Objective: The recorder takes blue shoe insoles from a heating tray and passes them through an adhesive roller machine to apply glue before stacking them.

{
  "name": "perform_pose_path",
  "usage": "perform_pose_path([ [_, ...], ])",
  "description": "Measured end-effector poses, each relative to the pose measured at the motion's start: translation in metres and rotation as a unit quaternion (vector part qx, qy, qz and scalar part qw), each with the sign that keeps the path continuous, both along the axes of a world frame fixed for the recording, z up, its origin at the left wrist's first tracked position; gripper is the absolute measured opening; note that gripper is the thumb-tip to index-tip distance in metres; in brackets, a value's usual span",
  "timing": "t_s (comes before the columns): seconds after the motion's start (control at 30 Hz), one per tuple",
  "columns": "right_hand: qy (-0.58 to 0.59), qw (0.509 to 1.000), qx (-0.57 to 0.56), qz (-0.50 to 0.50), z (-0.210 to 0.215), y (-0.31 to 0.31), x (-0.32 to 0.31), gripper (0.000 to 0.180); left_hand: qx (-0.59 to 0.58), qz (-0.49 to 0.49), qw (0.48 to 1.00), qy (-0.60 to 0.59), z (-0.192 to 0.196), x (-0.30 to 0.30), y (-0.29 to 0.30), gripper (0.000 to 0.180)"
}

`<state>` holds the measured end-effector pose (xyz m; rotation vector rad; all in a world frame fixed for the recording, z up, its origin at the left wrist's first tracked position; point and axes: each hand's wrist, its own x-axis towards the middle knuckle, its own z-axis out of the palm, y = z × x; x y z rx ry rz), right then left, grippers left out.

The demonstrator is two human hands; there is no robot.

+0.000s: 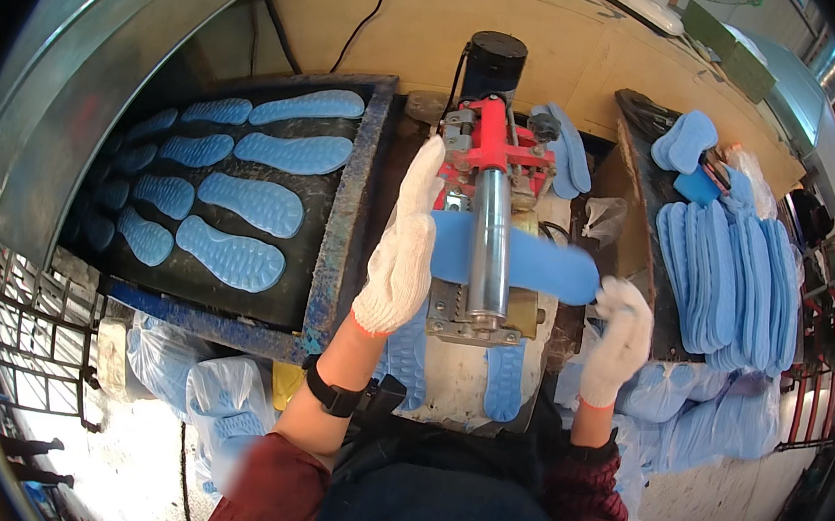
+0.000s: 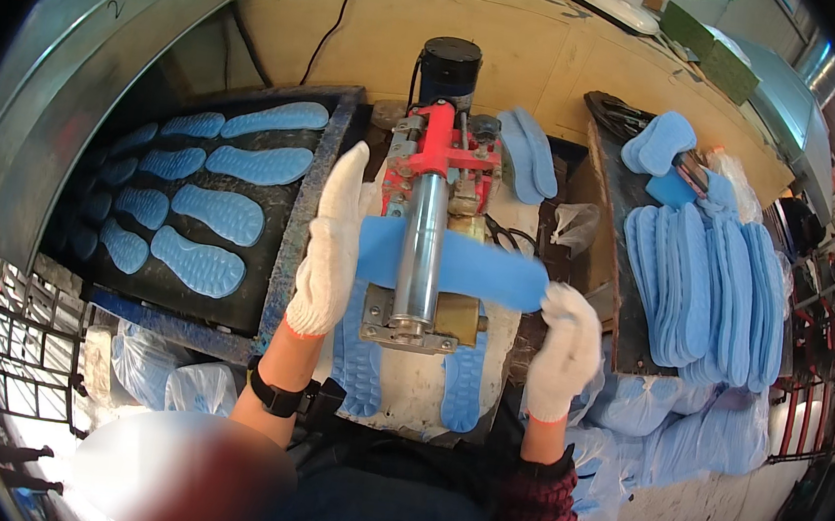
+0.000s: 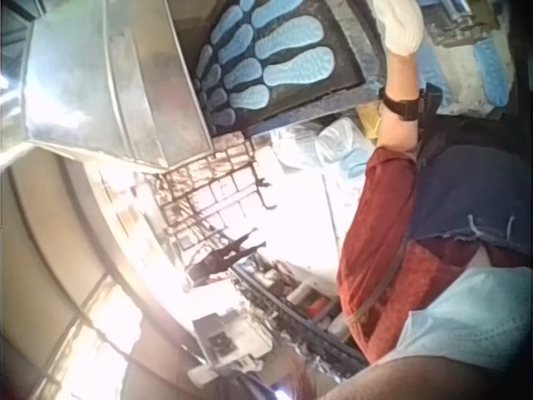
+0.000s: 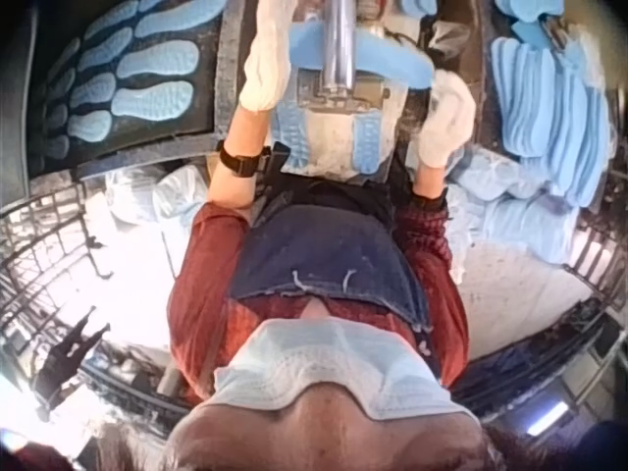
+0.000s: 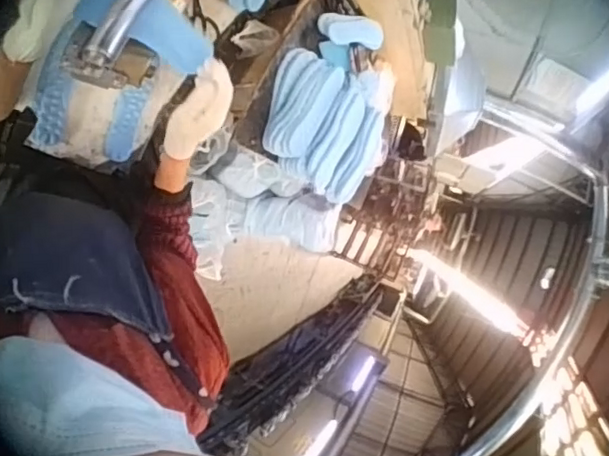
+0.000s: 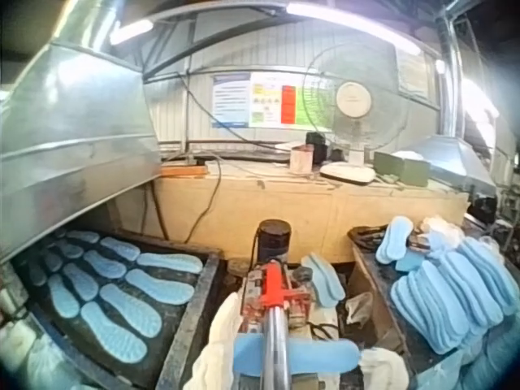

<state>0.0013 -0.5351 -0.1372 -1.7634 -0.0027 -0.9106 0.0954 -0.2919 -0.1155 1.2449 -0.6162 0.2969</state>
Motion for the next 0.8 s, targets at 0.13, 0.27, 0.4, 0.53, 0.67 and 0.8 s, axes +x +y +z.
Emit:
perform_pose_path([
  [0.13, 0.152, 0.980, 0.126, -0.033, -0.045, -0.010, -0.003, 0.029, 0.090, 0.031, 0.995, 0.038, -0.036, -0.009, 0.024, 0.065],
  [0.27, 0.173, 0.978, -0.100, 0.058, -0.117, -0.003, 0.000, 0.025, 0.036, -0.012, 0.983, 0.178, -0.078, -0.030, 0.027, 0.071],
  [0.4, 0.253, 0.952, -0.159, 0.068, -0.185, 0.018, -0.003, 0.027, -0.036, -0.029, 0.943, 0.330, -0.068, -0.065, 0.039, 0.074],
  [0.53, 0.275, 0.925, -0.258, 0.043, -0.187, 0.021, -0.002, 0.033, -0.107, -0.083, 0.885, 0.445, -0.048, -0.098, 0.057, 0.074],
  [0.67, 0.268, 0.935, -0.233, 0.018, -0.180, 0.025, -0.002, 0.030, -0.146, -0.041, 0.853, 0.500, -0.011, -0.106, 0.070, 0.074],
  [0.8, 0.266, 0.922, -0.279, 0.023, -0.156, 0.036, -0.001, 0.019, -0.188, -0.020, 0.881, 0.435, -0.003, -0.095, 0.094, 0.068],
])
